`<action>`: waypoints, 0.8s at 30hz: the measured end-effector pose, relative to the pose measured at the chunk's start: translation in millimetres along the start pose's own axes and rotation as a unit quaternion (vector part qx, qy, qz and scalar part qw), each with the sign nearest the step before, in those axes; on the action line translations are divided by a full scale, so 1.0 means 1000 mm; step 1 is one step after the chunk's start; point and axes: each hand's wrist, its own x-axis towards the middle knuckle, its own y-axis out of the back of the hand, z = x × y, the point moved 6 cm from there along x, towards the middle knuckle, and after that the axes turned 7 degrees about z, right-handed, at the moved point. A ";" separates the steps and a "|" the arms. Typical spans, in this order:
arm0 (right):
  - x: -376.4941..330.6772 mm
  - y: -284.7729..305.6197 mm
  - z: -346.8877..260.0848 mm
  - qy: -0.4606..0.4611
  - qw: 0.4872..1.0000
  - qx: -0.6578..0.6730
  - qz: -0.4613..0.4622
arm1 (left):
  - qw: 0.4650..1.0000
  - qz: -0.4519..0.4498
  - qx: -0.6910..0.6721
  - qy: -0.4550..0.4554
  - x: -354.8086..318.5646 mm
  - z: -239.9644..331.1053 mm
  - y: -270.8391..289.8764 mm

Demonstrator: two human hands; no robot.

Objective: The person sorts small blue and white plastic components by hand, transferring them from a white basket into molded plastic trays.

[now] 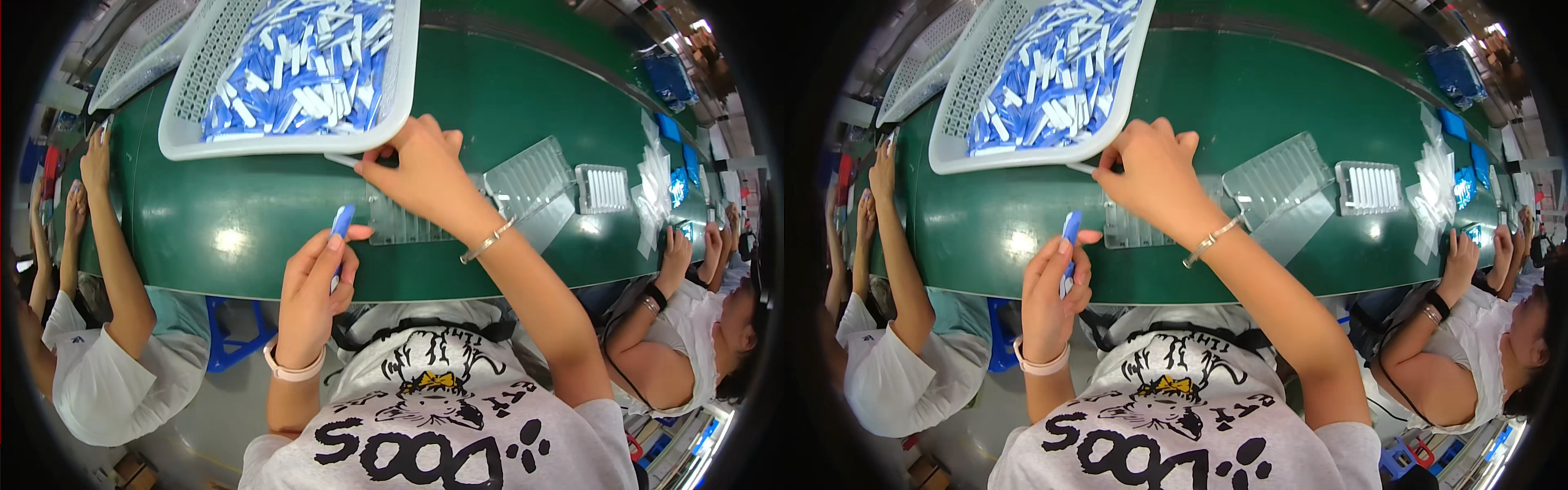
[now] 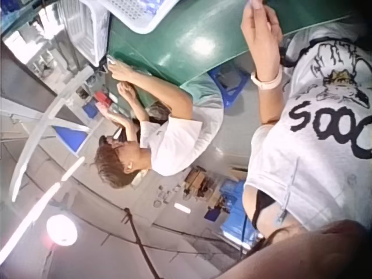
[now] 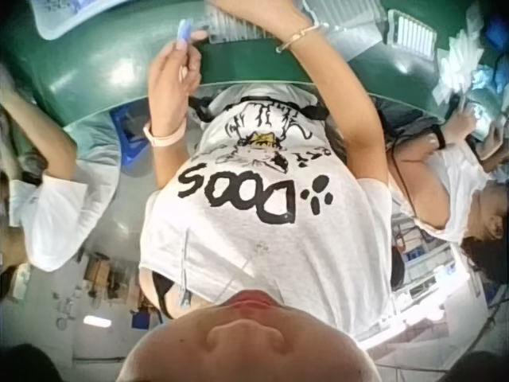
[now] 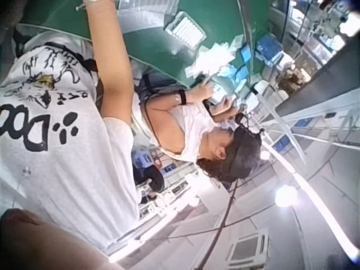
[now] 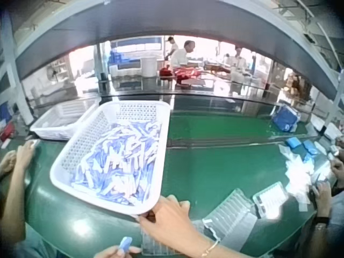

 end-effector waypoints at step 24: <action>-0.097 0.098 0.019 0.430 0.897 -0.095 0.042 | 0.999 -0.001 0.033 0.032 0.021 0.013 -0.030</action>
